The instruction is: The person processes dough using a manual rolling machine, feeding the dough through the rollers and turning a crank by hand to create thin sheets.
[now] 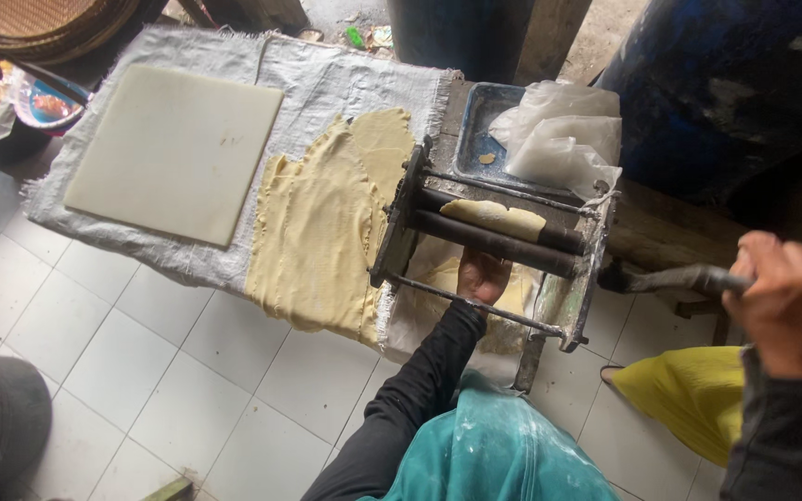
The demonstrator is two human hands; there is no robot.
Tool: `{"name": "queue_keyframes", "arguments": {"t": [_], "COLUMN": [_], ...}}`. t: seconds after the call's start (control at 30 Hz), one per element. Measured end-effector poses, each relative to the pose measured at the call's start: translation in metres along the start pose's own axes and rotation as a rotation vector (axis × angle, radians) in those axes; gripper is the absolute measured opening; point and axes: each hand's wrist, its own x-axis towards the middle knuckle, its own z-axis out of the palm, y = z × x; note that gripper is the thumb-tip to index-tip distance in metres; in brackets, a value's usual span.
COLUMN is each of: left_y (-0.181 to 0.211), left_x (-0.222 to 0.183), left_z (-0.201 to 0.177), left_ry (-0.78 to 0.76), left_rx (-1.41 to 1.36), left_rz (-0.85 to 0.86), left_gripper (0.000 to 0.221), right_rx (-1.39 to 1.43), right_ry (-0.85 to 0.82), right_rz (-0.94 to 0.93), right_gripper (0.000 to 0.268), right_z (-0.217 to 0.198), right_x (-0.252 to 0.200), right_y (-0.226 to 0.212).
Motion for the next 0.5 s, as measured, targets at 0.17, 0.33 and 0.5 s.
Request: {"name": "queue_keyframes", "arguments": {"t": [0.17,0.33,0.5], "left_y": [0.000,-0.010,-0.014], "left_x": [0.020,0.000,-0.020], "left_z": [-0.022,0.014,0.034], "left_ry": [-0.139,-0.096,0.106], "left_rx": [-0.070,0.005,0.095], "left_rz": [0.008,0.099,0.159], "left_gripper": [0.031,0.029,0.032], "right_rx": [0.217,0.148,0.335], "right_ry": [0.066,-0.384,-0.681], "right_rz": [-0.072,0.151,0.242], "right_gripper": [0.020,0.012,0.021], "right_z": [0.082,0.147,0.232], "right_x": [0.067,0.119,0.084], "right_y": [0.022,-0.001,-0.059]}}
